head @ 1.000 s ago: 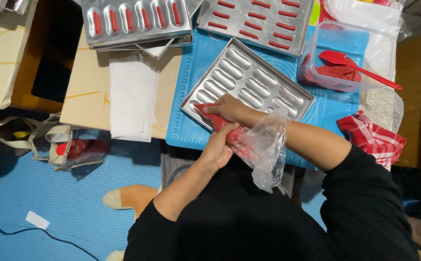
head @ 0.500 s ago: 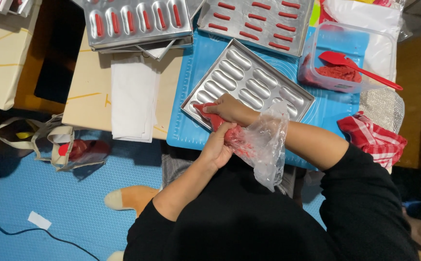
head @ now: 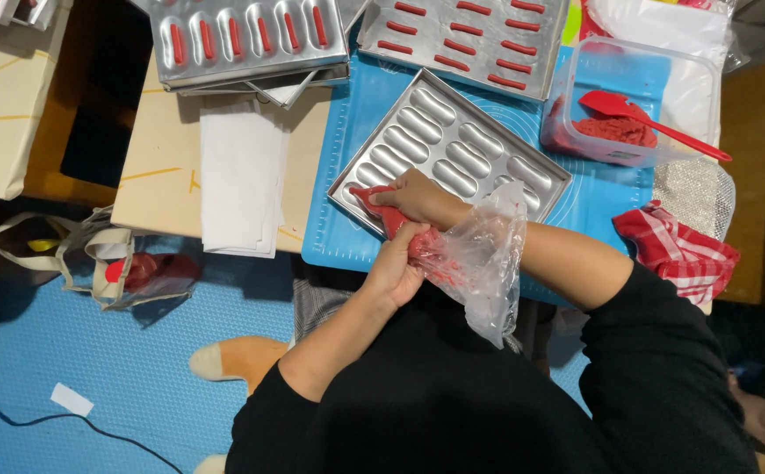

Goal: Preparing red dough by filling a piping bag and cleaning baking trays with a cloth.

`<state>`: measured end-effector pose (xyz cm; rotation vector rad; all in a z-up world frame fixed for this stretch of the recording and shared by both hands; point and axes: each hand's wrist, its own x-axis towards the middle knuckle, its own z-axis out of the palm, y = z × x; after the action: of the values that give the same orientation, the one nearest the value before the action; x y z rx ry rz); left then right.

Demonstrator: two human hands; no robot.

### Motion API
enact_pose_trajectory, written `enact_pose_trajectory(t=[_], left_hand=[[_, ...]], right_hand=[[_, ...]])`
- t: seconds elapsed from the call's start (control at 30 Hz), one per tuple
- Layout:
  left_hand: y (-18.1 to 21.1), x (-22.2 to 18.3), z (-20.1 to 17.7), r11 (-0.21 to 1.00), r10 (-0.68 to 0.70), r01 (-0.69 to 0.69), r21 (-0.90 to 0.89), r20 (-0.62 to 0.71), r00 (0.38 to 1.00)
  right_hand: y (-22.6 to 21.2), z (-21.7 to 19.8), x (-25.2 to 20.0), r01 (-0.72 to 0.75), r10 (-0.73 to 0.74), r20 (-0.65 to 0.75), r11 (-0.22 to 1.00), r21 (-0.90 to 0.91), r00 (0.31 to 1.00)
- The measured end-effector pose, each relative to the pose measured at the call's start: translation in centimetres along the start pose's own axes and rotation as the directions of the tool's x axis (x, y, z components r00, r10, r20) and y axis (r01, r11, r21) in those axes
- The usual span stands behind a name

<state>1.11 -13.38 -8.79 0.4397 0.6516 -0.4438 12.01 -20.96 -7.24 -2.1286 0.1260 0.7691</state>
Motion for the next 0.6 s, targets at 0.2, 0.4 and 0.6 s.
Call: enact_pose_trajectory(t=[0.2,0.4,0.6], left_hand=[[-0.1,-0.3,0.1,1.000,-0.007,0.007,-0.001,-0.002,1.000],[-0.4,-0.4,0.0,1.000,-0.006,0.006,-0.013,-0.007,1.000],[-0.5,-0.9,0.2,1.000,-0.010,0.010,-0.001,0.005,1.000]], right_hand=[[-0.2,-0.1,-0.4,0.000,0.000,0.005,1.000,0.025,1.000],[-1.1,-0.1,-1.7,0.025,-0.025,0.010,0.999,0.048,1.000],[0.6,-0.1,-0.8,0.032,-0.031,-0.014,0.998,0.055,0.999]])
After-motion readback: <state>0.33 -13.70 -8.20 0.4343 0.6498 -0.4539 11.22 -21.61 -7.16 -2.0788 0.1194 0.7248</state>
